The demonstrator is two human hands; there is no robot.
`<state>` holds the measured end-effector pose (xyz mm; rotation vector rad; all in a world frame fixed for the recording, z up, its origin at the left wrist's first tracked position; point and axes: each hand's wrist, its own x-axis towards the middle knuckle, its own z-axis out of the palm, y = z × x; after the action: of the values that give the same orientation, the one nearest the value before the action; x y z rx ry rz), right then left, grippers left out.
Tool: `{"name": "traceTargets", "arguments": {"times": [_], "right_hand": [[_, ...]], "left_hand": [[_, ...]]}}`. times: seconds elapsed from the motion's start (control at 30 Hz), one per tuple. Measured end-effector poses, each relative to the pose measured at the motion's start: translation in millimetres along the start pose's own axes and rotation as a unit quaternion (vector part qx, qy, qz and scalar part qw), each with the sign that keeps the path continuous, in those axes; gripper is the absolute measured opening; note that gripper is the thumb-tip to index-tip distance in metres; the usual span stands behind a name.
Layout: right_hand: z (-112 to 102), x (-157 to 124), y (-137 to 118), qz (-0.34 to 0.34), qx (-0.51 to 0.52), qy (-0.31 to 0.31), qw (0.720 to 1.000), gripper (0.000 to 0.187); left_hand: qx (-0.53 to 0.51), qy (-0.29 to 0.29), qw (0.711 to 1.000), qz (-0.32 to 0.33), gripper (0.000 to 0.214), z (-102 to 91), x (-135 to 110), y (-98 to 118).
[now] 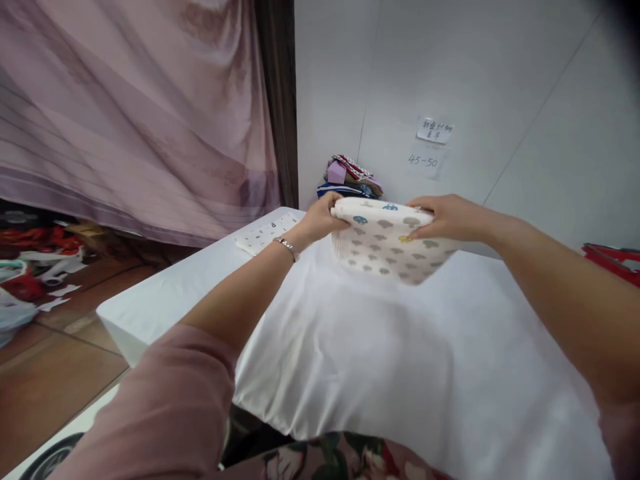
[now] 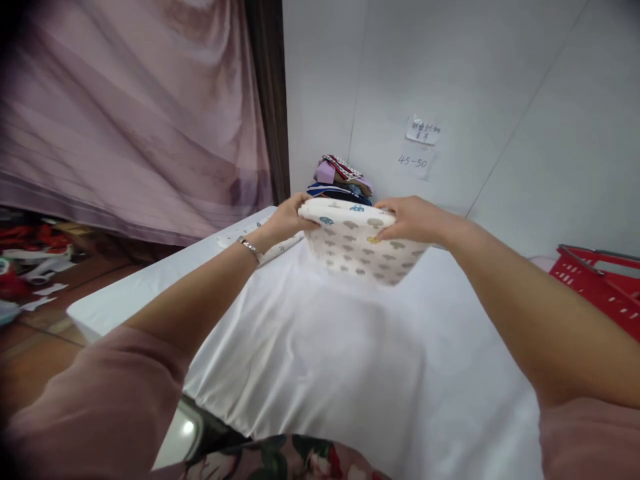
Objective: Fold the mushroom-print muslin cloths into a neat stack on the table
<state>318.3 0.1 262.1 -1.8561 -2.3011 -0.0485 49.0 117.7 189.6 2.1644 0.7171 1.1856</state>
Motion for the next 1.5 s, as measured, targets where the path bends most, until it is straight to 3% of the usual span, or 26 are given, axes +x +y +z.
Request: {"name": "traceTargets", "arguments": {"times": [0.07, 0.17, 0.3, 0.33, 0.4, 0.47, 0.57, 0.73, 0.87, 0.97, 1.13, 1.27, 1.5], "right_hand": [[12, -13, -9, -0.023, -0.039, 0.045, 0.998, 0.056], [73, -45, -30, -0.049, -0.104, 0.108, 0.987, 0.048], [184, -97, -57, -0.133, -0.112, 0.027, 0.984, 0.049], [204, -108, -62, -0.147, -0.101, 0.009, 0.984, 0.052], [229, -123, -67, -0.138, -0.084, 0.012, 0.987, 0.057], [234, -128, -68, -0.130, -0.072, 0.015, 0.989, 0.060], [225, -124, -66, -0.118, -0.051, 0.005, 0.992, 0.060], [212, -115, -59, -0.088, 0.070, -0.029, 0.993, 0.036], [215, -110, -57, -0.082, 0.099, 0.003, 0.992, 0.027], [222, -109, -57, -0.114, 0.062, 0.014, 0.991, 0.023], [236, -115, -53, -0.140, 0.042, 0.070, 0.987, 0.024], [243, -121, -50, -0.158, 0.036, 0.086, 0.983, 0.024], [235, -120, -56, -0.159, 0.054, 0.072, 0.983, 0.023]], "left_hand": [[0.080, 0.039, 0.994, 0.061, 0.056, -5.2, -13, 11], [0.184, 0.033, 0.975, 0.120, 0.062, 4.1, -69, -3], [0.235, -0.103, 0.958, 0.124, 0.050, 31.8, -171, -52], [0.237, -0.136, 0.955, 0.115, 0.047, 37.7, -192, -60], [0.239, -0.139, 0.958, 0.083, 0.052, 45.7, -221, -67], [0.227, -0.124, 0.964, 0.060, 0.058, 48.6, -234, -64], [0.164, -0.089, 0.982, 0.001, 0.062, 46.7, -238, -53], [0.062, -0.065, 0.987, -0.131, 0.053, 39.8, -238, -42], [0.162, -0.074, 0.983, -0.053, 0.036, 39.7, -230, -36], [0.256, -0.116, 0.959, 0.019, 0.025, 42.4, -222, -31], [0.322, -0.133, 0.936, 0.057, 0.021, 46.5, -224, -27], [0.309, -0.147, 0.938, 0.061, 0.023, 48.7, -237, -28], [0.236, -0.125, 0.964, -0.014, 0.012, 47.3, -235, -22]]}}
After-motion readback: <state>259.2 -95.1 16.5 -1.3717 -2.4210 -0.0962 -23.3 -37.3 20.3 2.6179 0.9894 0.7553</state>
